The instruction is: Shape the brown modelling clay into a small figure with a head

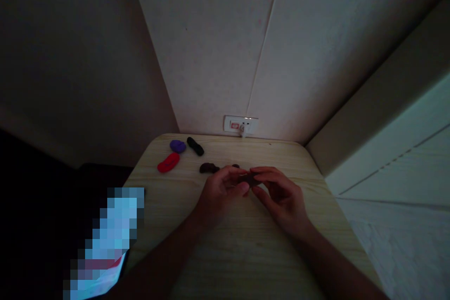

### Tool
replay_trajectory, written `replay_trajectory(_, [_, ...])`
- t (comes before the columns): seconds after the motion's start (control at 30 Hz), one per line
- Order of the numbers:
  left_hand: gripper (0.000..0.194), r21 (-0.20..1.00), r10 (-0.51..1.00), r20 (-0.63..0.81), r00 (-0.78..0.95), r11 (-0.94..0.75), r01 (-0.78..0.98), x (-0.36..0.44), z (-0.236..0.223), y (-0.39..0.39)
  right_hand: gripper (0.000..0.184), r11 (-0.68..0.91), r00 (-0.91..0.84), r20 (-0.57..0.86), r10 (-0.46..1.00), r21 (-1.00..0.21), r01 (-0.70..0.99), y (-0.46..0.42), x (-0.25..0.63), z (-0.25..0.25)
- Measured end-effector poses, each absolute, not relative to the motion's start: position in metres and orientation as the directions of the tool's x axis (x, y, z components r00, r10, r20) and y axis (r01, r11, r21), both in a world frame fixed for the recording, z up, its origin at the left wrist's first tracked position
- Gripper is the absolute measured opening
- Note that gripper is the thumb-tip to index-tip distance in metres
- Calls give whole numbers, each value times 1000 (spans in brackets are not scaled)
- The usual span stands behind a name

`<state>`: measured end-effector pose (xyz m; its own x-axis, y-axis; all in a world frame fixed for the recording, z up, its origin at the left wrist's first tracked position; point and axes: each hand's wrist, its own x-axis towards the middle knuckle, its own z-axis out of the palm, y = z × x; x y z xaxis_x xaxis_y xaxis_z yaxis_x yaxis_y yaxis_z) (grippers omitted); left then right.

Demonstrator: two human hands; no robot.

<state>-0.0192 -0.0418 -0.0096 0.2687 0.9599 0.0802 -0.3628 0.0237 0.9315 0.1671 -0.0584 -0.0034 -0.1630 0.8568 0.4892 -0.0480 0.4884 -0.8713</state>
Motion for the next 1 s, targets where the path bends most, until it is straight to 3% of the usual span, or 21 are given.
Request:
replay_trajectory(0.13, [29, 932, 973, 61, 224, 24, -361, -18, -8, -43, 42, 339, -105, 344, 933, -939, -60, -60, 164, -2])
replay_trajectory(0.23, [28, 937, 978, 56, 200, 18, -348, -18, -9, -44, 31, 287, -79, 286, 955, -958, 7, -59, 162, -1])
replay_trajectory(0.43, [22, 928, 972, 66, 225, 23, -372, -15, -8, -43, 22, 269, -61, 269, 961, -963, -9, -57, 161, 0])
replay_trajectory(0.7, [16, 974, 982, 107, 154, -73, -216, -16, -5, -47, 18, 226, -87, 227, 970, -974, -25, -58, 158, 1])
replay_trajectory(1.0, [18, 970, 981, 125, 150, -89, -226, -13, -5, -46, 16, 187, -81, 194, 978, -979, -84, -56, 158, 0])
